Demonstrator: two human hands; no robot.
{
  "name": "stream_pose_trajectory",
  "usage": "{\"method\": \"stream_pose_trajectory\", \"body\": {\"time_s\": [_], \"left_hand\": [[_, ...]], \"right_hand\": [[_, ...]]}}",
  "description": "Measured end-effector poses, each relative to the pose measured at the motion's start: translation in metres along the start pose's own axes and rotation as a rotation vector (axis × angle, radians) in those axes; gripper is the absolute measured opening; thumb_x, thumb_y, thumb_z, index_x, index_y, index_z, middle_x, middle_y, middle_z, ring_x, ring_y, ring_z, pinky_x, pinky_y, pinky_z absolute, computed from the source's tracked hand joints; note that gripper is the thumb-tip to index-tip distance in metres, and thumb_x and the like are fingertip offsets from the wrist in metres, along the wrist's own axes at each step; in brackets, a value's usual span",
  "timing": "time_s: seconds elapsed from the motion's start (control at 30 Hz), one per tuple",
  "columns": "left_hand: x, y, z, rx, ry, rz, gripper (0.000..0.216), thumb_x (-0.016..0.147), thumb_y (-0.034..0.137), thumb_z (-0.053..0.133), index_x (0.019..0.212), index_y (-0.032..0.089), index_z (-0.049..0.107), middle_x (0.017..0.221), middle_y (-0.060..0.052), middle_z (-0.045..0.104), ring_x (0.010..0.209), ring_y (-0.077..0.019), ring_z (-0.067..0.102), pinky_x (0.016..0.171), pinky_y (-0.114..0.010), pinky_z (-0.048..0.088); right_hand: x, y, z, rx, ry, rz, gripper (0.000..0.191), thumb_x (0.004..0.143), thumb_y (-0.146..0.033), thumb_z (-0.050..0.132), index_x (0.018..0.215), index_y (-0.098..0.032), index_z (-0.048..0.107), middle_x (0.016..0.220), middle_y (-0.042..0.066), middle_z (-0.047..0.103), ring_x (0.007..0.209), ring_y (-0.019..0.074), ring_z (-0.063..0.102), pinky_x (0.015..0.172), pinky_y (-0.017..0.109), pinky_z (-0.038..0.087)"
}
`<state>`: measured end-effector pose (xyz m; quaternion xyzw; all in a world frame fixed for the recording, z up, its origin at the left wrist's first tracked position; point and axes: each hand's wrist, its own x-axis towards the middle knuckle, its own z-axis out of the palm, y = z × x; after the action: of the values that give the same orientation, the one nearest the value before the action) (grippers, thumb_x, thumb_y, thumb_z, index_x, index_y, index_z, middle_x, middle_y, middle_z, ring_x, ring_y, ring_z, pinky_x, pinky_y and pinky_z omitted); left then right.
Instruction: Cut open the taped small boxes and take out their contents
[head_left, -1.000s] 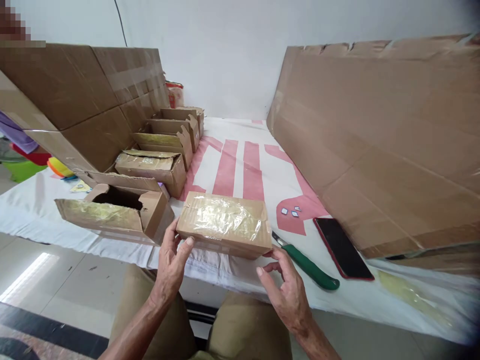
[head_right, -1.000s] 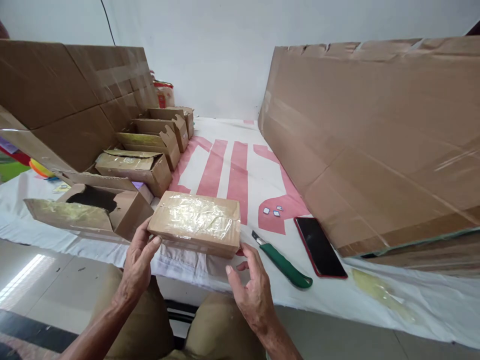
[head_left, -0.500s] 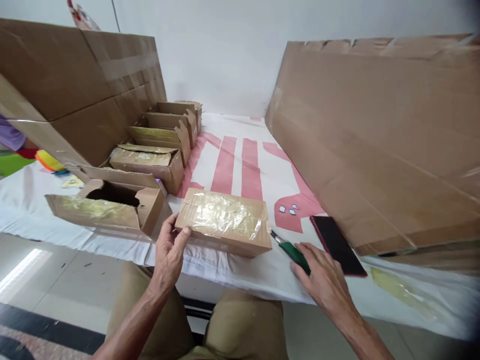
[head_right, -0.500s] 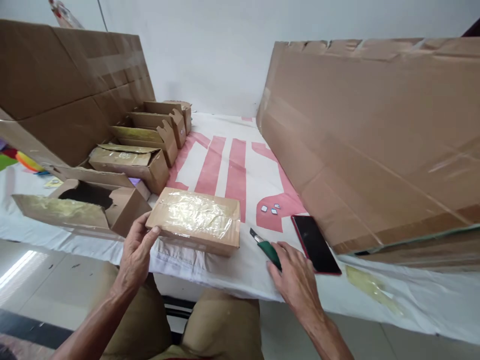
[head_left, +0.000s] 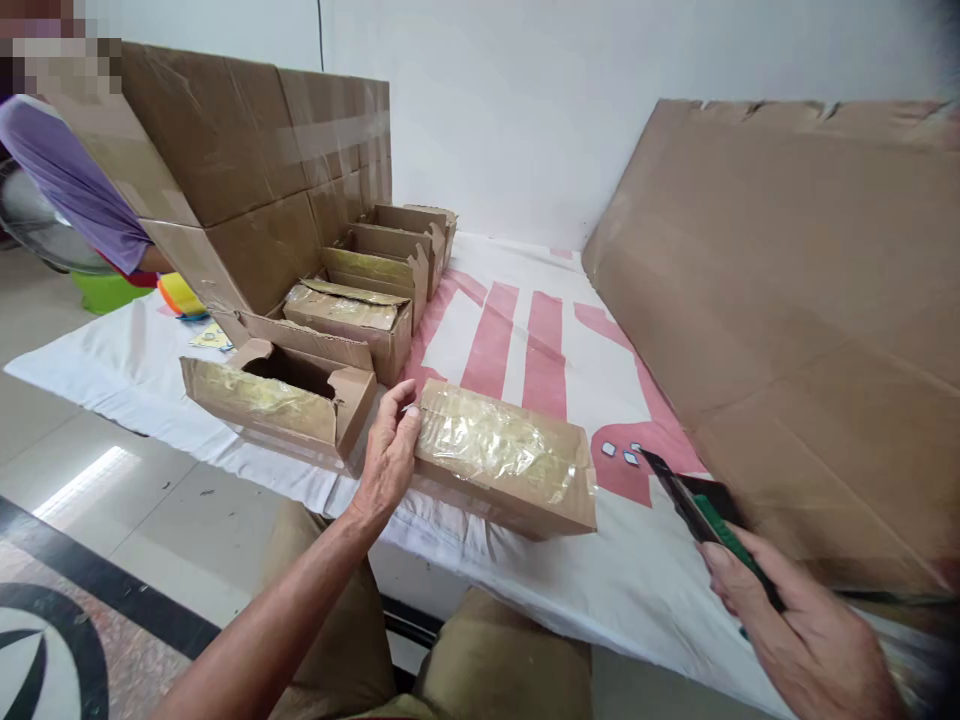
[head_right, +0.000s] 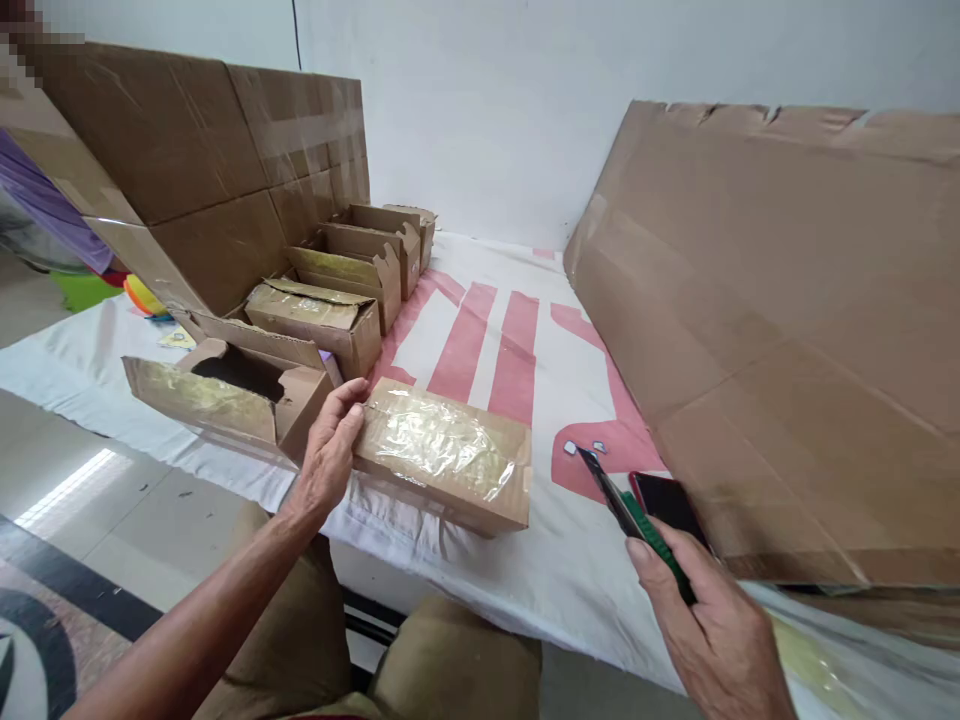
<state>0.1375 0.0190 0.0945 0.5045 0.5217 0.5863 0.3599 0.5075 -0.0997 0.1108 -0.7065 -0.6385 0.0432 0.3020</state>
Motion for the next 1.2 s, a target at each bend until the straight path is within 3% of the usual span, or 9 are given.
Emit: {"method": "stream_pose_trajectory", "body": {"time_s": [0.13, 0.23, 0.33, 0.53, 0.7, 0.83, 0.93, 1.07, 1.2], "left_hand": [[0.006, -0.007, 0.007, -0.065, -0.04, 0.032, 0.038, 0.099, 0.037, 0.049, 0.131, 0.021, 0.063, 0.135, -0.01, 0.069, 0.125, -0.0252, 0.063, 0.108, -0.041, 0.049], [0.005, -0.01, 0.008, -0.07, -0.035, 0.028, 0.037, 0.099, 0.035, 0.048, 0.13, 0.022, 0.065, 0.133, -0.009, 0.07, 0.124, -0.0252, 0.064, 0.108, -0.041, 0.05], [0.003, -0.01, 0.009, -0.086, -0.023, 0.017, 0.037, 0.099, 0.032, 0.048, 0.13, 0.022, 0.064, 0.134, -0.009, 0.07, 0.125, -0.0248, 0.064, 0.109, -0.04, 0.049], [0.003, -0.014, 0.012, -0.144, -0.02, 0.003, 0.038, 0.1, 0.032, 0.046, 0.131, 0.02, 0.063, 0.134, -0.011, 0.069, 0.125, -0.0255, 0.064, 0.112, -0.043, 0.047], [0.003, -0.017, 0.013, -0.144, -0.016, -0.017, 0.037, 0.099, 0.034, 0.049, 0.129, 0.02, 0.065, 0.131, -0.012, 0.07, 0.126, -0.0268, 0.063, 0.114, -0.045, 0.044], [0.003, -0.017, 0.012, -0.158, -0.015, -0.039, 0.037, 0.098, 0.033, 0.05, 0.128, 0.019, 0.066, 0.131, -0.012, 0.07, 0.125, -0.0273, 0.063, 0.113, -0.045, 0.045], [0.002, -0.016, 0.012, -0.171, -0.018, -0.064, 0.039, 0.098, 0.031, 0.048, 0.13, 0.017, 0.065, 0.133, -0.012, 0.07, 0.125, -0.0274, 0.063, 0.111, -0.045, 0.045], [0.002, -0.013, 0.011, -0.188, -0.021, -0.072, 0.04, 0.098, 0.031, 0.047, 0.131, 0.017, 0.064, 0.134, -0.011, 0.07, 0.124, -0.0264, 0.063, 0.11, -0.043, 0.046], [0.002, -0.009, 0.01, -0.174, -0.002, -0.054, 0.039, 0.096, 0.031, 0.05, 0.129, 0.017, 0.065, 0.13, -0.011, 0.072, 0.121, -0.0258, 0.065, 0.107, -0.041, 0.049]], "right_hand": [[0.044, -0.075, -0.012, 0.053, -0.085, -0.244, 0.04, 0.1, -0.057, 0.053, 0.123, -0.033, 0.074, 0.111, 0.009, 0.079, 0.1, 0.0287, 0.076, 0.081, 0.042, 0.059], [0.073, -0.125, 0.009, 0.06, -0.239, -0.456, 0.036, 0.103, -0.047, 0.05, 0.131, -0.033, 0.069, 0.118, 0.005, 0.078, 0.1, 0.0266, 0.076, 0.081, 0.04, 0.061], [0.095, -0.154, 0.036, -0.007, -0.347, -0.613, 0.037, 0.105, -0.039, 0.044, 0.131, -0.029, 0.068, 0.118, 0.005, 0.078, 0.1, 0.0248, 0.076, 0.079, 0.037, 0.061], [0.116, -0.165, 0.063, -0.135, -0.388, -0.715, 0.032, 0.104, -0.035, 0.046, 0.12, -0.023, 0.072, 0.099, 0.005, 0.079, 0.083, 0.0217, 0.073, 0.068, 0.033, 0.056], [0.121, -0.167, 0.058, -0.166, -0.414, -0.777, 0.031, 0.104, -0.034, 0.045, 0.12, -0.025, 0.07, 0.096, 0.003, 0.078, 0.079, 0.0196, 0.071, 0.064, 0.03, 0.051], [0.124, -0.174, 0.055, -0.333, -0.37, -0.825, 0.027, 0.103, -0.035, 0.048, 0.114, -0.024, 0.071, 0.082, 0.002, 0.076, 0.066, 0.0193, 0.067, 0.052, 0.029, 0.037], [0.124, -0.185, 0.051, -0.442, -0.408, -0.792, 0.024, 0.101, -0.032, 0.051, 0.111, -0.023, 0.071, 0.076, 0.002, 0.075, 0.061, 0.0187, 0.065, 0.05, 0.03, 0.03], [0.124, -0.203, 0.044, -0.483, -0.569, -0.669, 0.027, 0.103, -0.025, 0.048, 0.119, -0.024, 0.069, 0.092, 0.001, 0.079, 0.074, 0.0207, 0.072, 0.057, 0.03, 0.037], [0.125, -0.206, 0.044, -0.509, -0.612, -0.611, 0.026, 0.103, -0.025, 0.05, 0.12, -0.023, 0.069, 0.097, 0.002, 0.08, 0.083, 0.0223, 0.074, 0.062, 0.03, 0.041]]}}
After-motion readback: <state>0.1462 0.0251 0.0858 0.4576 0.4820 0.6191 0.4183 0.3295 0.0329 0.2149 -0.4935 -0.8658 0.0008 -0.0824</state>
